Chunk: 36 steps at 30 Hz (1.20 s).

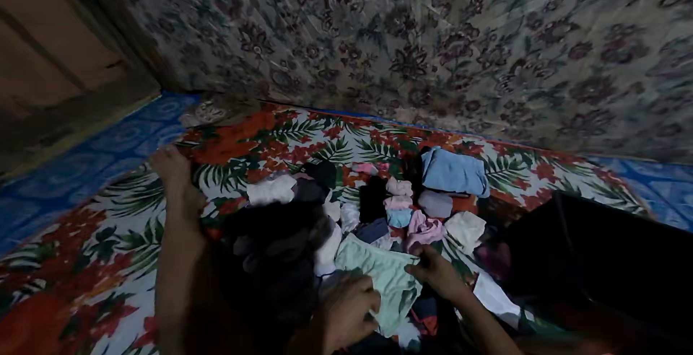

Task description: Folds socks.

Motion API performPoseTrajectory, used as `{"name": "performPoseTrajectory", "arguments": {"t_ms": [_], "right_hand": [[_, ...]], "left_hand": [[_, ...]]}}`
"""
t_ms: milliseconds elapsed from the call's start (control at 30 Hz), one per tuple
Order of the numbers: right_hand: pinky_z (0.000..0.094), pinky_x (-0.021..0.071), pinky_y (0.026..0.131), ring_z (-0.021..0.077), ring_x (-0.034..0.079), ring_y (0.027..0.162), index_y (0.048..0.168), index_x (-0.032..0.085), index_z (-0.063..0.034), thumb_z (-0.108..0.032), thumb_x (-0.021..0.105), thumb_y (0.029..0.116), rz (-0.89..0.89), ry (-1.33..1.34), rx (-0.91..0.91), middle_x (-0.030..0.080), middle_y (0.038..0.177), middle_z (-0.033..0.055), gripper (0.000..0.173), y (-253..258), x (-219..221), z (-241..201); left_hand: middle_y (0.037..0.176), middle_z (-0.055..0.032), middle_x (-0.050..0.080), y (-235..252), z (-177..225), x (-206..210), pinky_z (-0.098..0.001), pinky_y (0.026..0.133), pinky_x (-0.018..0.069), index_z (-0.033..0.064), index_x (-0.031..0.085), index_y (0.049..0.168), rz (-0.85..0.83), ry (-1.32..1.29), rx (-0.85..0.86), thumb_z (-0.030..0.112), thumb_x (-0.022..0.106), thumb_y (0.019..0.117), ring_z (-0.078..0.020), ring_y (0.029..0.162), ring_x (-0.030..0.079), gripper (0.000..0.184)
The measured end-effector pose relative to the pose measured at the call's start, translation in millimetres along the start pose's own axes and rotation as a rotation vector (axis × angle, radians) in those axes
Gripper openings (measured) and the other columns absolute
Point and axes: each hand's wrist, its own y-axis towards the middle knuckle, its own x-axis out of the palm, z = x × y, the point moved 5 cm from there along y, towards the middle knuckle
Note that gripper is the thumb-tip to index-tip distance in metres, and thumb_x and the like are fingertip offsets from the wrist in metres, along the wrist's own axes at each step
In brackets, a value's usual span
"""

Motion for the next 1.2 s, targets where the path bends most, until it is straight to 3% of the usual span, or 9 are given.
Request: {"name": "performPoseTrajectory", "arguments": {"t_ms": [133,233,333,467,533,667,867,1067,1200], "right_hand": [[0.0500,0.0561,0.085,0.0281,0.069,0.091,0.136,0.056,-0.0108,-0.029,0.067,0.0963,-0.009,-0.166,0.001,0.069,0.104,0.0141,0.045,0.9,1.4,-6.3],[0.0498,0.0554,0.085,0.0285,0.069,0.090,0.127,0.061,-0.0071,-0.027,0.062,0.0994,-0.023,-0.205,-0.023,0.069,0.101,0.0148,0.034,-3.0,3.8,-11.6],[0.0464,0.0541,0.085,0.0262,0.067,0.091,0.117,0.064,-0.0010,-0.025,0.061,0.0994,0.012,-0.115,-0.040,0.068,0.100,0.0150,0.030,-7.9,-4.0,-20.0],[0.0435,0.0538,0.083,0.0216,0.065,0.090,0.113,0.063,0.0005,-0.022,0.057,0.1017,0.082,0.120,0.001,0.066,0.100,0.0135,0.026,-5.5,-13.2,-2.6],[0.0437,0.0539,0.083,0.0223,0.064,0.089,0.115,0.062,0.0013,-0.021,0.055,0.1033,0.087,0.137,0.052,0.065,0.101,0.0148,0.026,-4.0,-10.0,5.5],[0.0470,0.0531,0.086,0.0259,0.065,0.093,0.120,0.063,0.0015,-0.021,0.055,0.1040,0.099,0.094,0.141,0.067,0.104,0.0173,0.029,-1.5,-4.4,12.8],[0.0399,0.0555,0.084,0.0202,0.066,0.093,0.118,0.062,0.0016,-0.016,0.067,0.0966,0.118,0.248,0.069,0.067,0.108,0.0141,0.028,-4.0,-9.1,9.4],[0.0424,0.0559,0.080,0.0224,0.066,0.089,0.129,0.064,-0.0034,-0.022,0.073,0.0927,-0.008,0.203,0.137,0.069,0.106,0.0143,0.042,-10.6,-3.0,6.3],[0.0466,0.0550,0.087,0.0260,0.067,0.093,0.127,0.066,-0.0032,-0.028,0.072,0.0939,-0.021,0.073,0.202,0.069,0.107,0.0164,0.042,-12.6,0.0,6.9]], "left_hand": [[0.126,-0.0157,0.064,-1.5,-8.4,35.8,-0.0578,0.106,0.0439,0.0132,0.073,0.112,0.068,0.139,0.014,0.029,0.079,0.0876,-0.0371,0.123,0.058,0.030],[0.123,-0.0152,0.065,1.1,-2.4,31.8,-0.0550,0.101,0.0487,0.0112,0.073,0.110,0.105,0.211,0.037,0.023,0.067,0.0971,-0.0362,0.119,0.061,0.019],[0.140,-0.0185,0.060,-2.9,18.0,-0.7,-0.0547,0.115,0.0350,0.0039,0.067,0.128,-0.114,0.111,-0.082,0.020,0.045,0.1096,-0.0384,0.134,0.053,0.033],[0.113,-0.0146,0.073,-13.8,1.6,-0.9,-0.0487,0.092,0.0580,0.0077,0.071,0.118,0.294,-0.060,-0.003,0.018,0.049,0.1077,-0.0311,0.103,0.072,0.026],[0.111,-0.0164,0.071,-12.8,3.8,-6.3,-0.0499,0.085,0.0598,0.0106,0.068,0.123,0.269,-0.083,-0.030,0.014,0.048,0.1074,-0.0323,0.097,0.072,0.025],[0.132,-0.0203,0.063,-2.9,17.6,-11.4,-0.0427,0.105,0.0484,0.0062,0.067,0.129,-0.020,-0.084,-0.020,0.014,0.051,0.1042,-0.0331,0.122,0.061,0.030],[0.118,-0.0196,0.070,-4.9,14.1,0.9,-0.0529,0.094,0.0561,0.0083,0.065,0.128,0.189,0.013,0.034,0.006,0.072,0.0901,-0.0378,0.110,0.068,0.038],[0.111,-0.0195,0.073,5.3,12.4,1.9,-0.0569,0.092,0.0546,0.0087,0.065,0.131,-0.002,-0.099,-0.075,0.024,0.049,0.1069,-0.0370,0.104,0.071,0.033],[0.127,-0.0155,0.066,39.9,15.2,-25.0,-0.0504,0.108,0.0457,0.0095,0.068,0.129,0.132,-0.099,-0.213,0.029,0.045,0.1053,-0.0312,0.123,0.060,0.038]]}}
